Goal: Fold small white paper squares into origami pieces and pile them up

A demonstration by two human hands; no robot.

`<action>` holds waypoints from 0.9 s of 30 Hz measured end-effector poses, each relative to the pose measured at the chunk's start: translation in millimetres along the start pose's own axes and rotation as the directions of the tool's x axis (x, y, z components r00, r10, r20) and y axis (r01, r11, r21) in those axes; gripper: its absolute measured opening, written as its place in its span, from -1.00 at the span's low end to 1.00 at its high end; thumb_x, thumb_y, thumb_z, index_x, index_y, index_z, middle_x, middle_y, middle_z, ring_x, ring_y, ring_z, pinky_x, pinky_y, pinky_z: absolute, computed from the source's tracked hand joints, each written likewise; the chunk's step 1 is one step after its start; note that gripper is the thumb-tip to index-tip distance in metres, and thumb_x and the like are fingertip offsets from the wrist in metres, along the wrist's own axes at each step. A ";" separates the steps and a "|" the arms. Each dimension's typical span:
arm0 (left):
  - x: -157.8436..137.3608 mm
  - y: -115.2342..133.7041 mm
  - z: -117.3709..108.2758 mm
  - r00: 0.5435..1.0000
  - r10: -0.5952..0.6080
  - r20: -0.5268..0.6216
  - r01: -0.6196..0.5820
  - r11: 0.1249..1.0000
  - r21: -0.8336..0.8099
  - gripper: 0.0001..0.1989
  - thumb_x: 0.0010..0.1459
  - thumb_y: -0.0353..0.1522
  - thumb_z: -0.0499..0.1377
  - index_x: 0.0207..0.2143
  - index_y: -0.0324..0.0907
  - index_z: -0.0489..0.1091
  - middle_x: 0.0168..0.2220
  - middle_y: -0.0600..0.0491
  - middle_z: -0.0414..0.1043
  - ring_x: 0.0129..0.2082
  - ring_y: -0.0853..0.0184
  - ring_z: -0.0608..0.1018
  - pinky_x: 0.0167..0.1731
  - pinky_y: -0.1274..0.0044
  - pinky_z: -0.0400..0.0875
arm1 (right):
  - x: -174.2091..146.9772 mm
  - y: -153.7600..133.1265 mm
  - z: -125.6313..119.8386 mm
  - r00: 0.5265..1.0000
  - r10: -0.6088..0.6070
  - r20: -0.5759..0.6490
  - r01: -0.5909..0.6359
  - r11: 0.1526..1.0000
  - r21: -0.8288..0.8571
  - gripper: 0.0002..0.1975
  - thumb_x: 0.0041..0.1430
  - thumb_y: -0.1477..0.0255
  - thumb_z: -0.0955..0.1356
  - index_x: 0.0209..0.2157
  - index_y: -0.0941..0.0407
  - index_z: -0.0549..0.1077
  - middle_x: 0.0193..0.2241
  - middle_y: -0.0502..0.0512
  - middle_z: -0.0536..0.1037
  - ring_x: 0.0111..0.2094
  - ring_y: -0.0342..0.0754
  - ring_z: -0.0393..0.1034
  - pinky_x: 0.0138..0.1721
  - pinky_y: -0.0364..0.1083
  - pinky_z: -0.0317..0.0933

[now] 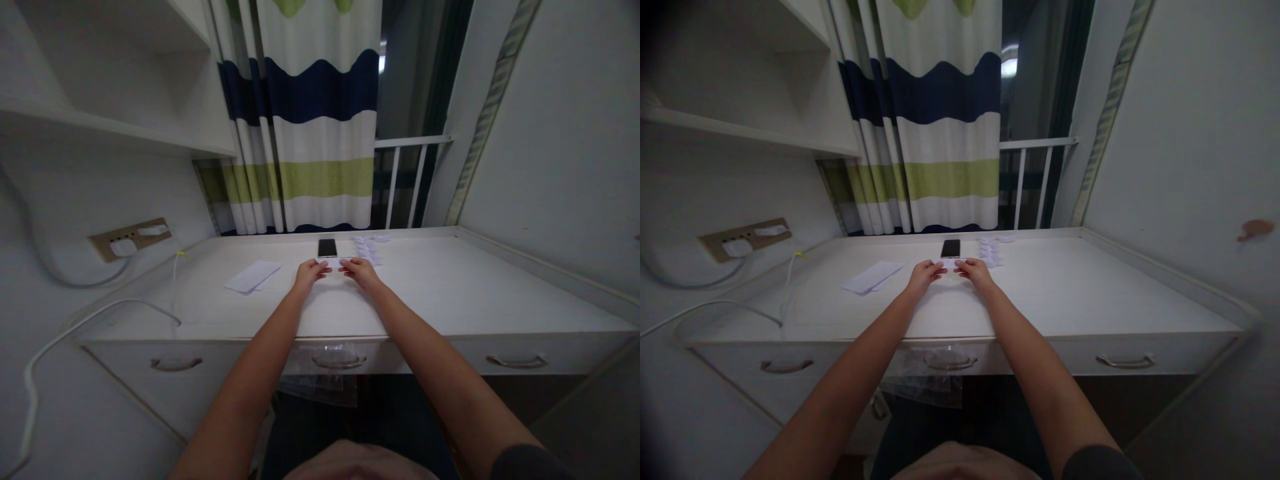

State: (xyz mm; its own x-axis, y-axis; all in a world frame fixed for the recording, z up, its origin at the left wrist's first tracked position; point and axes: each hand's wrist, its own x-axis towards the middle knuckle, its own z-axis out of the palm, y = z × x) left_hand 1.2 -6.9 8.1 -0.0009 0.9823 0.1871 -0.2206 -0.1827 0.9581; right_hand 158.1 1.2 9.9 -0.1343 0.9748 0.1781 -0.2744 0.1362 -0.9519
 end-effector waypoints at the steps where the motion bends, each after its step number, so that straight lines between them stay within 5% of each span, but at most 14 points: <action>1: 0.0 0.0 0.0 1.000 0.006 0.001 -0.006 1.000 -0.002 -0.76 -0.17 -0.32 0.31 -0.43 -0.28 0.40 -0.46 0.01 0.48 -0.46 0.40 0.54 -0.50 0.65 0.31 | 0.1 -0.1 0.0 1.000 0.001 0.001 -0.001 1.000 0.013 -0.82 -0.22 0.42 0.49 -0.53 0.18 0.48 -0.60 0.01 0.51 -0.56 -0.22 0.40 -0.56 -0.28 0.22; 8: -0.8 0.8 1.8 1.000 0.001 -0.001 -0.001 0.998 -0.065 -0.73 -0.22 -0.36 0.32 -0.41 -0.26 0.39 -0.51 0.08 0.44 -0.55 0.46 0.50 -0.56 0.67 0.28 | 1.4 0.2 -0.2 1.000 0.011 0.017 -0.012 0.996 0.083 -0.84 -0.21 0.45 0.49 -0.54 0.17 0.47 -0.71 -0.05 0.44 -0.68 -0.27 0.30 -0.67 -0.31 0.17; 19: 3.1 -0.3 -1.0 0.999 -0.022 -0.045 0.011 0.974 -0.226 -0.81 -0.11 -0.40 0.28 -0.50 -0.24 0.28 -0.51 0.13 0.39 -0.52 0.49 0.50 -0.43 0.64 0.38 | -2.4 -2.8 4.1 0.998 0.051 0.045 -0.059 0.977 0.206 -0.86 0.02 0.49 0.39 -0.58 0.19 0.42 -0.62 0.04 0.52 -0.55 -0.19 0.45 -0.45 -0.27 0.35; 27: 0.5 -1.4 -1.1 0.998 0.052 0.039 -0.049 0.996 -0.074 -0.79 -0.16 -0.33 0.27 -0.46 -0.26 0.36 -0.58 0.12 0.40 -0.59 0.49 0.45 -0.48 0.63 0.33 | -4.4 0.1 1.8 0.981 0.165 0.106 -0.173 0.982 0.074 -0.89 -0.05 0.43 0.42 -0.51 0.16 0.42 -0.54 0.02 0.51 -0.57 -0.17 0.42 -0.54 -0.21 0.29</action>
State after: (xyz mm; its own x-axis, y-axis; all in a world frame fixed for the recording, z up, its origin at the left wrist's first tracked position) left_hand 0.4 -6.1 6.6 0.0254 0.9691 0.2454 -0.2916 -0.2276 0.9291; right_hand 156.9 -3.4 9.5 -0.2774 0.9597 0.0441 -0.3171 -0.0481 -0.9472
